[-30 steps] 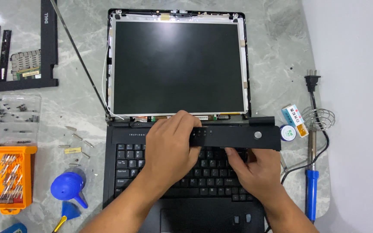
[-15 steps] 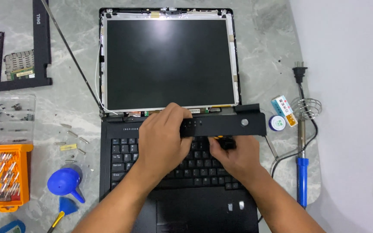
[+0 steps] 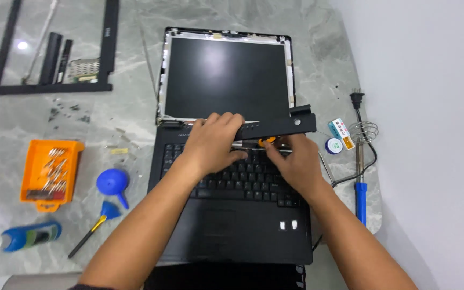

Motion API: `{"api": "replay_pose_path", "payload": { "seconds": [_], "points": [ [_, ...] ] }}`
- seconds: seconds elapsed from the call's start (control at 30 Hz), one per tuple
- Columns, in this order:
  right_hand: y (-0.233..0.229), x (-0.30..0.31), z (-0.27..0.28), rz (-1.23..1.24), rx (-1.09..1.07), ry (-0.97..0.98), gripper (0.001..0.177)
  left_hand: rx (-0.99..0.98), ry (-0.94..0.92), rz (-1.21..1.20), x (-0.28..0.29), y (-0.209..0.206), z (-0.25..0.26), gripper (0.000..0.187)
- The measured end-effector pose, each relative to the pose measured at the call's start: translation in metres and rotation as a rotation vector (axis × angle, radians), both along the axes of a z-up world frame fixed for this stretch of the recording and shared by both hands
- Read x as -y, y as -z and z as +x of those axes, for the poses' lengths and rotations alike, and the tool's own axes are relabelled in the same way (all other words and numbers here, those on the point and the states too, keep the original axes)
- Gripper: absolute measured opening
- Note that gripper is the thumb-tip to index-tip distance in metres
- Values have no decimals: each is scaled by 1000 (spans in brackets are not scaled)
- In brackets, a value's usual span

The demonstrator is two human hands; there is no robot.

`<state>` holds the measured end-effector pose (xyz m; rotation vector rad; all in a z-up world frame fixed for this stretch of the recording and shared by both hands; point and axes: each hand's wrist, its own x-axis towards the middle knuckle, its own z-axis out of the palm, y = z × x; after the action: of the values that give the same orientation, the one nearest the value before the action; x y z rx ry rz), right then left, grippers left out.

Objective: The person uses a screwdriver to remove screws from the top bezel of a laptop, then uses a plastic pry tool to detach the bezel. The person removes the bezel and sets it aside, exposing the internal components.

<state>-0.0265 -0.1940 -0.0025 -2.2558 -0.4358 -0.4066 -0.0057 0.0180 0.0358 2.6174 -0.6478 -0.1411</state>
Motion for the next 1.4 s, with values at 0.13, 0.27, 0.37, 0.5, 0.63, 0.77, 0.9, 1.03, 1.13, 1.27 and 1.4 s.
{"api": "replay_pose_path", "payload": {
  "seconds": [0.13, 0.27, 0.37, 0.5, 0.63, 0.77, 0.9, 1.03, 1.13, 1.27, 1.4],
  "points": [
    [-8, -4, -3, -94, -51, 12, 27, -2, -61, 27, -1, -8, 1, 37],
    [4, -5, -2, 2, -1, 42, 27, 41, -28, -162, 2, -17, -9, 28],
    [8, -7, -3, 77, -4, 54, 28, 74, -13, -244, 6, -21, -14, 26],
    [-12, -20, -17, 144, -25, 94, 30, 86, -20, -194, 8, -13, -12, 30],
    [-23, -29, -26, 184, -7, 100, 27, 77, -17, -190, 9, -10, -11, 30],
    [-18, -27, -34, 202, -11, 105, 24, 146, -25, -131, 14, 9, -5, 29],
    [-18, -28, -35, 176, -3, 158, 23, 185, -64, -46, 19, 15, -1, 29],
    [-19, -35, -36, 177, -26, 205, 25, 214, -70, -48, 19, 20, 1, 28],
    [-21, -40, -38, 153, 12, 239, 26, 235, -90, -16, 22, 22, 2, 29],
    [-12, -41, -37, 145, 35, 327, 30, 251, -76, -26, 20, 21, -1, 28],
    [-8, -43, -37, 124, 73, 375, 33, 166, 9, -80, 11, 8, -9, 37]
  ]
}}
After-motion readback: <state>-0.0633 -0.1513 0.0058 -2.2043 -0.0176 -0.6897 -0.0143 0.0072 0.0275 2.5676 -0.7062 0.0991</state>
